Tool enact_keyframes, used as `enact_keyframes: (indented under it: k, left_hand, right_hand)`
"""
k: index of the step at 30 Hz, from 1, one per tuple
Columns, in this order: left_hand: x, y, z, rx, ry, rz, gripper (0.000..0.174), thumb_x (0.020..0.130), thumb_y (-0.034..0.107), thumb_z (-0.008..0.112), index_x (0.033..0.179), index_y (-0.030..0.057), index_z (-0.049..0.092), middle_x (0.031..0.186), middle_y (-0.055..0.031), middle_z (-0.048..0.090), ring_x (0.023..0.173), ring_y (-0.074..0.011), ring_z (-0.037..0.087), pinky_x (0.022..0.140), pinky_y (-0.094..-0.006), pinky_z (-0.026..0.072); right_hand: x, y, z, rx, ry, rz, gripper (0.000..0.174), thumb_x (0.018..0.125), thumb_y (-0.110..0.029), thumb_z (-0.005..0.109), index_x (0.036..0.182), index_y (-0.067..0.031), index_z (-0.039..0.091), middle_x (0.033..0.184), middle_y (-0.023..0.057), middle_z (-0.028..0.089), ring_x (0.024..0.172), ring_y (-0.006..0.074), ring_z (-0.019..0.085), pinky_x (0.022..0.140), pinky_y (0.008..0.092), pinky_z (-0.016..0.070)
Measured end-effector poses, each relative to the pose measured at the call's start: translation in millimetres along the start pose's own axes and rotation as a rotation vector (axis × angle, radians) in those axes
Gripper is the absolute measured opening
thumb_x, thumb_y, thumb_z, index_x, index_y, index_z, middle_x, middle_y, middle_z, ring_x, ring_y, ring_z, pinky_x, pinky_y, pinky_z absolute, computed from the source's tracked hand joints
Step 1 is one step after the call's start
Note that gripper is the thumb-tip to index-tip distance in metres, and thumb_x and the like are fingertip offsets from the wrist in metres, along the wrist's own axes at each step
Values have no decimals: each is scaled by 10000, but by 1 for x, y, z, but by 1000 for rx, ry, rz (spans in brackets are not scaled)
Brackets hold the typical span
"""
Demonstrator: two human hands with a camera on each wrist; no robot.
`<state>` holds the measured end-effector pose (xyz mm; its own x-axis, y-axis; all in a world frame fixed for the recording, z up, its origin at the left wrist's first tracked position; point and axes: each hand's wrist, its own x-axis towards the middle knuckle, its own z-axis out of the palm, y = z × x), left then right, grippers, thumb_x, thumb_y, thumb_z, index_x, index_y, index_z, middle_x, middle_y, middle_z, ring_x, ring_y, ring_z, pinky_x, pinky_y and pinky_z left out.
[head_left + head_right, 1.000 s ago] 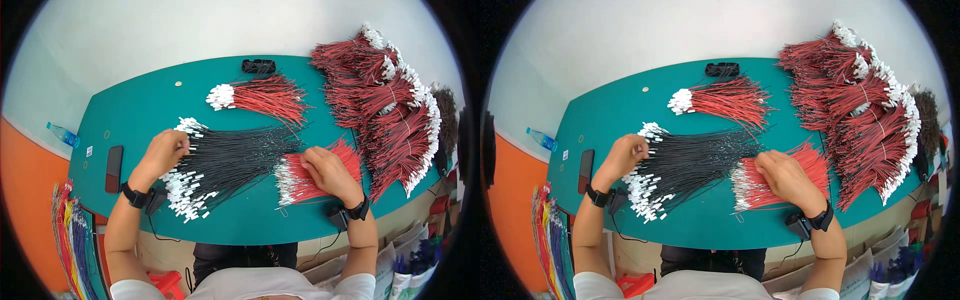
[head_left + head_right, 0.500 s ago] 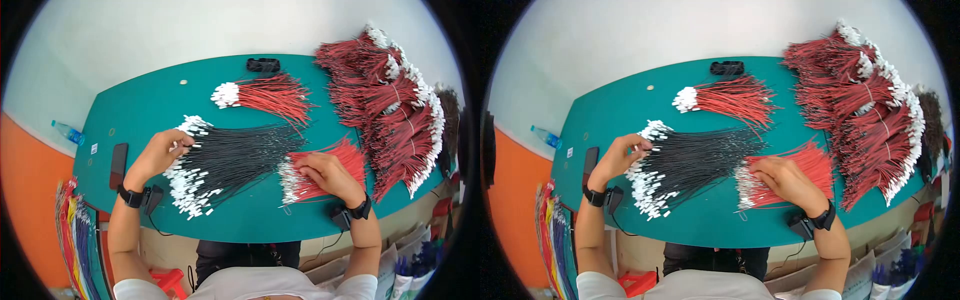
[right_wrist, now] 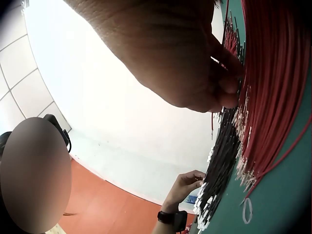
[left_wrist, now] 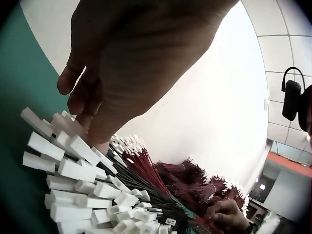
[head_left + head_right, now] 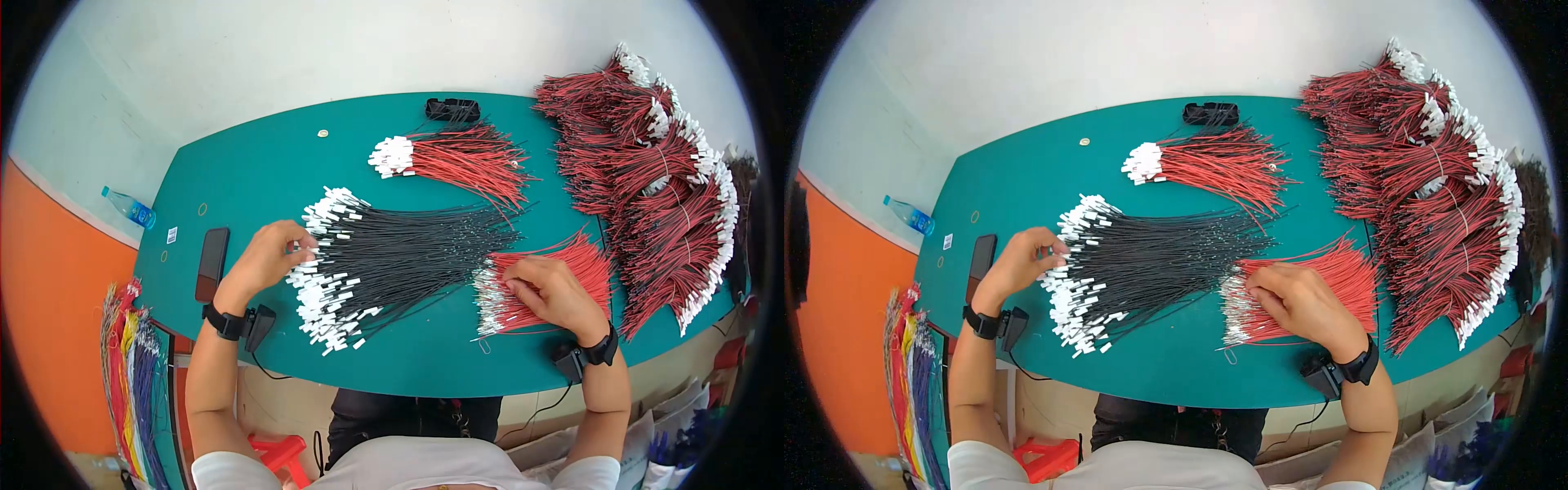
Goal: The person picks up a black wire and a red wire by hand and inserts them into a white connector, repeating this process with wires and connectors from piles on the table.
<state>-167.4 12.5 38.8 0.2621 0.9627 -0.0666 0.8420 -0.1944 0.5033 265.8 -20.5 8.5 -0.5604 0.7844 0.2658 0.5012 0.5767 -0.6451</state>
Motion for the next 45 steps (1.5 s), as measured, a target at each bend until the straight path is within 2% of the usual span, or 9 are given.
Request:
enact_keyframes:
  k: [3,9,12,15,19,25,33,45]
  left_hand:
    - [3,-3,7,113,24,57,142,813,85,771,944,38,742,881,-92,689,778,-253,619,705,-381,501]
    - [-2,3,6,68,134,17,107,826,58,758,932,47,770,851,-97,695,745,-254,630,667,-373,501]
    - [-5,11,4,21,246,94,83,852,22,739,933,27,759,918,-58,736,739,-176,638,648,-323,478]
    - [-5,33,7,-157,285,102,66,896,39,724,948,7,748,934,-60,747,761,-145,660,666,-295,499]
    - [3,61,18,-817,24,25,144,957,69,684,1044,-39,720,941,-89,743,872,-126,696,766,-244,548]
    - [23,103,61,-1069,-261,32,180,929,34,692,1098,-26,697,925,-103,730,774,-118,657,736,-250,544]
    - [37,135,100,-1133,-429,25,219,931,42,706,1135,-35,689,947,-117,737,823,-127,685,785,-261,561]
    - [35,129,114,-1119,-375,37,208,925,22,698,1124,-36,714,938,-111,752,819,-129,699,788,-260,569]
  right_hand:
    - [-1,0,-1,-3,-8,-11,99,869,-14,661,966,-16,639,872,164,671,809,379,656,700,441,522]
    - [-1,-1,-1,-14,8,-39,93,865,-27,669,954,-20,647,863,153,673,797,369,657,703,431,527]
    - [0,-4,-1,-15,26,-58,97,858,-28,679,950,-18,650,856,150,673,785,360,658,692,425,528]
    - [-1,-6,-1,4,47,-62,96,856,-24,686,946,-17,653,854,148,675,775,353,659,680,419,530]
    - [-2,-7,-1,35,84,-76,110,857,-8,689,963,-17,663,877,146,687,782,345,669,679,406,539]
    - [-4,-7,0,73,180,-139,143,851,17,691,990,-15,674,909,137,704,797,326,688,681,377,550]
    - [-4,-10,1,46,268,-162,128,813,-18,756,915,-31,680,829,100,669,728,283,654,631,368,523]
    - [-2,-8,0,-43,300,-161,132,792,-32,765,876,-48,665,780,78,622,691,271,605,580,372,484]
